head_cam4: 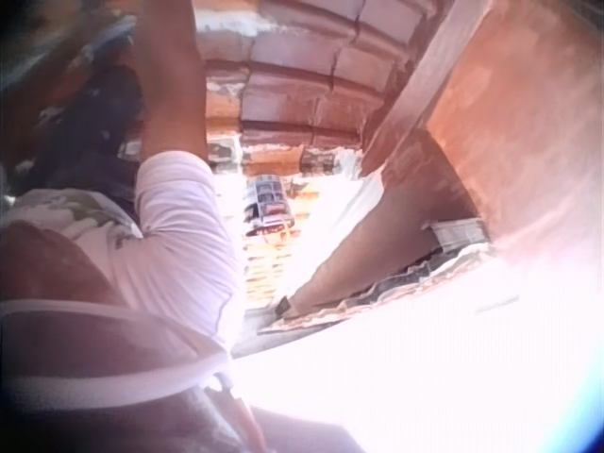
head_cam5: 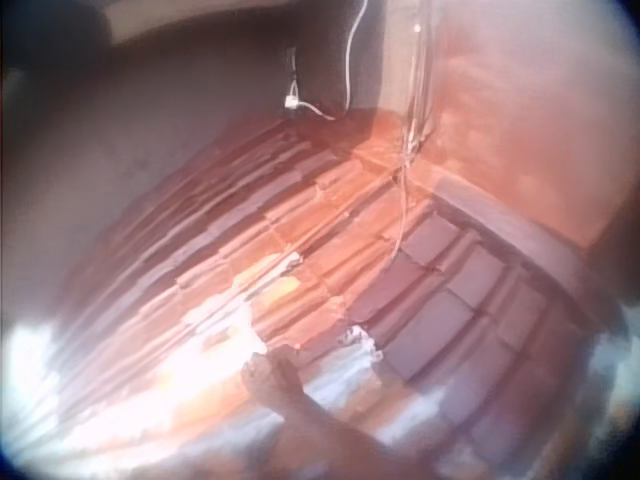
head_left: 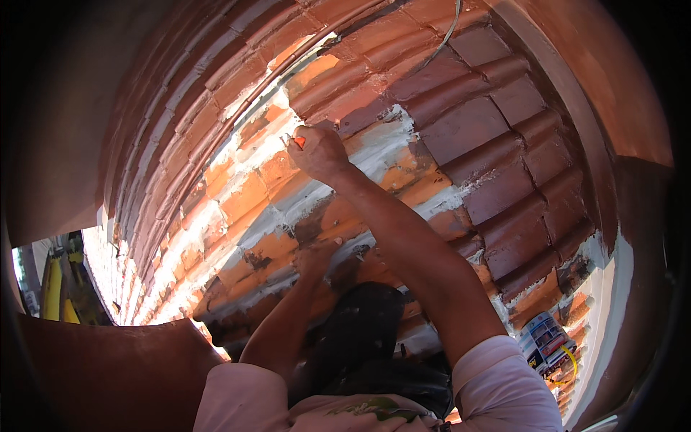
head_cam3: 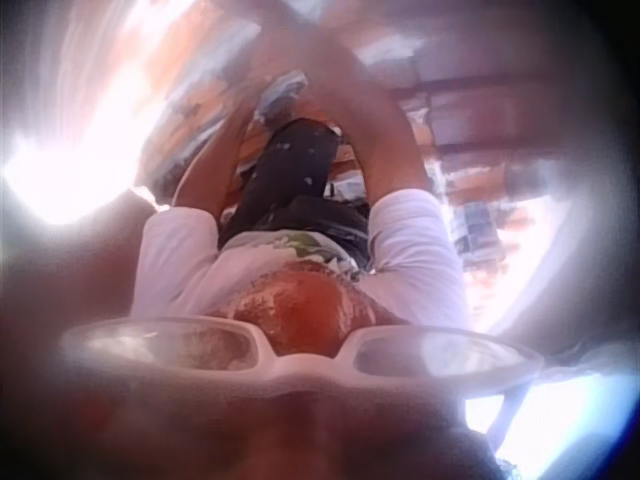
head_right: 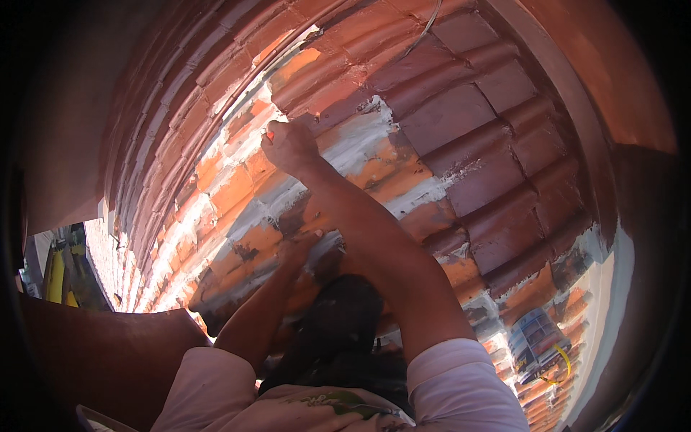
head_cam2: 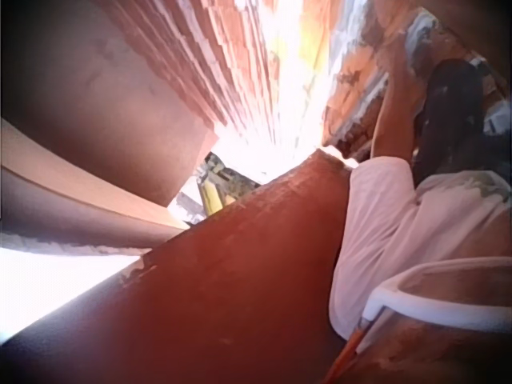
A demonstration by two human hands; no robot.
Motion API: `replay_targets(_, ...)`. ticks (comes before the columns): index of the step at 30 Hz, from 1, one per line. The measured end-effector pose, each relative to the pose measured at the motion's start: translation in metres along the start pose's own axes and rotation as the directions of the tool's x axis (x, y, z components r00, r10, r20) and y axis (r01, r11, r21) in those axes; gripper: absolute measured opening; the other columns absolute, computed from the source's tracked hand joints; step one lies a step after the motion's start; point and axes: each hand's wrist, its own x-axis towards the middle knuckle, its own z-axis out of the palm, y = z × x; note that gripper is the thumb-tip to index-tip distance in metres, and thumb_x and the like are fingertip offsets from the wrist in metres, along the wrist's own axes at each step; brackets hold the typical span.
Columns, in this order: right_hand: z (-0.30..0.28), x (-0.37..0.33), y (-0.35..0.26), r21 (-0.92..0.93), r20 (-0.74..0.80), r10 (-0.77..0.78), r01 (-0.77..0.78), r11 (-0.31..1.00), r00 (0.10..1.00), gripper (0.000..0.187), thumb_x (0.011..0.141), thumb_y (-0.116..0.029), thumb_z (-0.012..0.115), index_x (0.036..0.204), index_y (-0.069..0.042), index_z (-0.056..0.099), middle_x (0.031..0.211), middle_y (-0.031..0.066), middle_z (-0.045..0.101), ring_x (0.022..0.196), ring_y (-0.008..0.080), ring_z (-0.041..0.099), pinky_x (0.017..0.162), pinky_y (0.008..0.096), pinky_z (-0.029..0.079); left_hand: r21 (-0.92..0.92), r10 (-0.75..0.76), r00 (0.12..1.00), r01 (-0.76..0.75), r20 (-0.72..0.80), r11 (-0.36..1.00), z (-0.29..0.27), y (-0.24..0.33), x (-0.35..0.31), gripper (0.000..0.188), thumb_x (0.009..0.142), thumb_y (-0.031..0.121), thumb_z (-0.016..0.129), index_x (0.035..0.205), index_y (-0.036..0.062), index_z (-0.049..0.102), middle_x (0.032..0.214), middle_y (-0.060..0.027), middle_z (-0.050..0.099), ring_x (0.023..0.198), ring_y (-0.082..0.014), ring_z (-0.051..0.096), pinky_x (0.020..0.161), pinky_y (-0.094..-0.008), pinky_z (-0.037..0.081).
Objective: The person paints the underside of a curved tiled roof using a paintbrush. They repeatedly dip the brush into a bucket of reddish-brown paint and apply it to the tiles, working methodically across the surface.
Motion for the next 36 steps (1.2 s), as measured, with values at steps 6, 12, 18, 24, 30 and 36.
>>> replay_targets(6,-0.009,-0.009,0.025,-0.231,-0.142,-0.127,0.092,0.969,0.982,0.018,0.096,-0.019,0.070,0.107,-0.004,0.070,0.090,0.0212,0.076,0.090,0.0465,0.074,0.084,0.0583,0.059,-0.021,-0.055,0.990,0.058,0.131,0.998,0.002,-0.010,0.010,0.124,0.078,0.080,0.083,0.146,-0.0176,0.047,0.157,-0.0433,0.036,0.151,-0.0562,0.030,0.127,-0.0595,0.025)
replay_targets(12,0.024,-0.007,0.012,0.102,-0.048,-0.013,0.017,0.995,0.999,0.019,0.094,-0.023,0.068,0.095,-0.004,0.070,0.088,0.0233,0.073,0.088,0.0484,0.071,0.082,0.0565,0.057,0.017,-0.023,0.997,0.022,0.074,1.000,-0.001,-0.002,0.004,0.101,0.081,0.071,0.086,0.135,-0.0110,0.062,0.144,-0.0334,0.056,0.140,-0.0468,0.050,0.121,-0.0525,0.036)
replay_targets(18,-0.029,0.032,0.049,-0.093,-0.302,0.077,-0.110,0.990,0.950,0.020,0.094,-0.023,0.070,0.098,-0.004,0.071,0.087,0.0225,0.075,0.088,0.0472,0.074,0.077,0.0562,0.059,0.081,-0.097,0.991,0.105,-0.097,0.991,0.012,-0.008,0.005,0.087,0.081,0.068,0.088,0.134,-0.0008,0.078,0.139,-0.0252,0.073,0.138,-0.0375,0.064,0.119,-0.0473,0.043)
replay_targets(24,-0.014,-0.016,0.031,-0.275,-0.066,-0.305,0.276,0.921,0.950,0.015,0.093,-0.021,0.073,0.097,-0.006,0.070,0.090,0.0188,0.076,0.087,0.0441,0.075,0.077,0.0527,0.060,0.084,-0.065,0.998,0.065,-0.004,0.994,-0.002,0.006,-0.001,0.096,0.080,0.069,0.089,0.139,-0.0048,0.073,0.144,-0.0289,0.069,0.139,-0.0374,0.063,0.118,-0.0475,0.044)
replay_targets(30,-0.103,-0.141,-0.028,0.187,-0.236,-0.042,0.088,0.978,0.971,0.013,0.097,-0.013,0.079,0.101,-0.003,0.072,0.092,0.0111,0.076,0.081,0.0278,0.075,0.077,0.0376,0.060,0.090,0.119,0.974,-0.139,0.192,0.986,-0.016,0.010,-0.005,0.089,0.092,0.083,0.065,0.146,0.0121,0.074,0.155,-0.0310,0.061,0.150,-0.0501,0.052,0.130,-0.0542,0.030)
replay_targets(36,-0.267,-0.339,-0.054,0.458,-0.436,0.384,-0.166,0.873,0.814,0.024,0.092,0.001,0.083,0.116,0.001,0.080,0.115,0.0121,0.079,0.107,0.0190,0.074,0.096,0.0346,0.058,-0.032,0.070,0.983,-0.066,0.169,0.997,-0.010,-0.007,0.017,0.104,0.085,0.080,0.076,0.150,-0.0007,0.066,0.156,-0.0300,0.060,0.146,-0.0437,0.057,0.123,-0.0473,0.041)
